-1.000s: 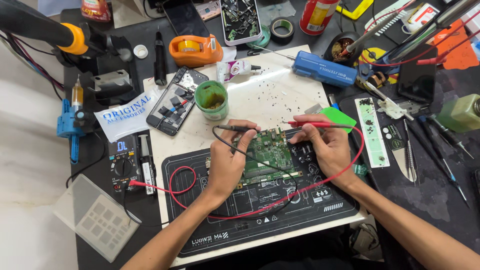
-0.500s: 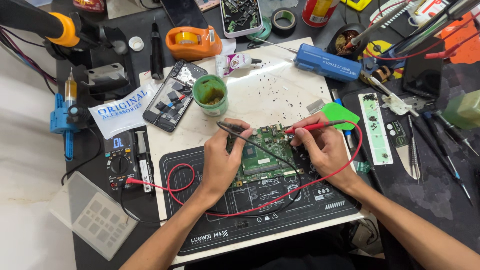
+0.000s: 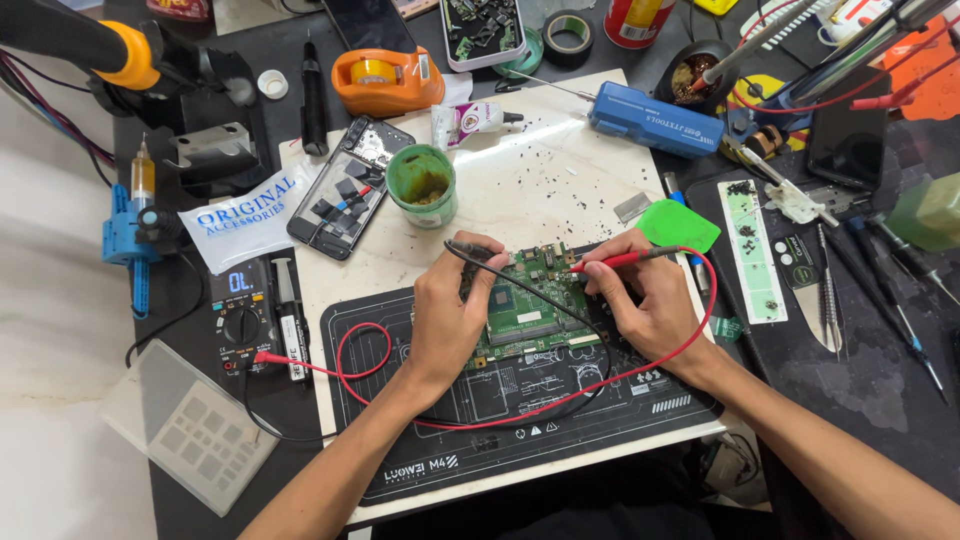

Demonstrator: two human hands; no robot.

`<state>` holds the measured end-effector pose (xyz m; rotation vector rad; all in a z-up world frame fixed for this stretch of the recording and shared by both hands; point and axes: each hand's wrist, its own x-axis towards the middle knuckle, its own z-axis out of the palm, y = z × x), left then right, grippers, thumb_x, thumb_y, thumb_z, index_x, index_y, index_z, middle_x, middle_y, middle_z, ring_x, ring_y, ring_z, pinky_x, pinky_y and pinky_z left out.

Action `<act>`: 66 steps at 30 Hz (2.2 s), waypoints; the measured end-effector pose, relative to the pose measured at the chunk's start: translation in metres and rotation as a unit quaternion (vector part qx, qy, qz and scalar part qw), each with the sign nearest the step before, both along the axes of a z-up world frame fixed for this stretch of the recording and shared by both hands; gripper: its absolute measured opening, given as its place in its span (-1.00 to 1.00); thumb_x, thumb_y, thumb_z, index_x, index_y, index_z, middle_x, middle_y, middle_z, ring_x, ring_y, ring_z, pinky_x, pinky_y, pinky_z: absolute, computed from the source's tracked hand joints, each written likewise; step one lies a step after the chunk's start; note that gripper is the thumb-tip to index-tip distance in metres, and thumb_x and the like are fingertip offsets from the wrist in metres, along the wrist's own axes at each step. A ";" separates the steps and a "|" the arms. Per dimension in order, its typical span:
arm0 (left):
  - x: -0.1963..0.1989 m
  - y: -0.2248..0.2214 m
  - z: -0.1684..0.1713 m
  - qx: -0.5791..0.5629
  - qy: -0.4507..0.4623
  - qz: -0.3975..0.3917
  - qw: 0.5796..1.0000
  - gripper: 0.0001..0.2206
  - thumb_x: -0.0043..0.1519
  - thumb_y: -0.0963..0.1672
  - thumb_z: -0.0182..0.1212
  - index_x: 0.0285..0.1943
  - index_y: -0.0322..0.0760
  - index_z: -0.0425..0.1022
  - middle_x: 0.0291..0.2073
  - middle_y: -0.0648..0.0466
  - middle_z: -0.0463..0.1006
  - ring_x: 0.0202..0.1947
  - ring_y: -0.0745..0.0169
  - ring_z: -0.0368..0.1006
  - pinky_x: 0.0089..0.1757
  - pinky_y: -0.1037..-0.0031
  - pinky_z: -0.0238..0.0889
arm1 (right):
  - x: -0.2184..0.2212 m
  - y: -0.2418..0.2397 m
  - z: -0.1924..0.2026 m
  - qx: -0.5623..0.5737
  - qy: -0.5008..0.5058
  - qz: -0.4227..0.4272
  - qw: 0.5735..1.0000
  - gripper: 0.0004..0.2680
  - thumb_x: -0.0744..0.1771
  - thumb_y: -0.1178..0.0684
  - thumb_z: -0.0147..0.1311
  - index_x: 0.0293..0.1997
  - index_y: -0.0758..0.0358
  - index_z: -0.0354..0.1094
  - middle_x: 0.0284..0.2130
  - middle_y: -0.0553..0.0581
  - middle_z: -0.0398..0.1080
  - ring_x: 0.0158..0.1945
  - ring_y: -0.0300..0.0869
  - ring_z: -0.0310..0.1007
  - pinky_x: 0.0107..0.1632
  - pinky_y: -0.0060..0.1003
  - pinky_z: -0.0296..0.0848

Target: The person uses a heat gun and tweezers on a circuit board, wipes a component with a cloth, and then tests points on the board with multimeter probes.

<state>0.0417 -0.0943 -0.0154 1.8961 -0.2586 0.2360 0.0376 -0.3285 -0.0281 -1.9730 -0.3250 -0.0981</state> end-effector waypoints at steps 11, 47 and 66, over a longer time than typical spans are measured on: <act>-0.001 -0.001 0.001 -0.004 -0.005 -0.005 1.000 -0.92 0.34 -0.18 0.22 -0.10 -0.36 0.49 -0.40 0.02 0.60 -0.46 0.31 0.47 -0.37 0.46 0.31 | -0.001 0.001 0.000 -0.013 -0.005 -0.007 1.000 -0.92 0.39 0.18 0.05 -0.16 0.38 0.43 -0.43 0.09 0.49 -0.36 -0.31 0.51 -0.30 -0.46 0.42; -0.001 -0.001 0.003 0.016 -0.019 0.000 1.000 -0.92 0.33 -0.19 0.22 -0.12 -0.36 0.48 -0.41 0.01 0.57 -0.50 0.26 0.39 -0.38 0.41 0.26 | -0.004 0.001 -0.001 0.017 -0.007 -0.026 0.999 -0.93 0.39 0.17 0.04 -0.13 0.35 0.39 -0.49 0.07 0.47 -0.43 -0.34 0.47 -0.38 -0.46 0.36; -0.001 -0.001 0.002 0.012 -0.025 0.000 1.000 -0.91 0.33 -0.19 0.22 -0.09 -0.36 0.45 -0.37 -0.02 0.57 -0.45 0.21 0.43 -0.34 0.38 0.29 | -0.006 0.010 0.003 -0.001 -0.012 0.034 0.999 -0.92 0.37 0.20 0.10 -0.09 0.37 0.42 -0.24 0.11 0.55 -0.30 -0.31 0.55 -0.26 -0.46 0.51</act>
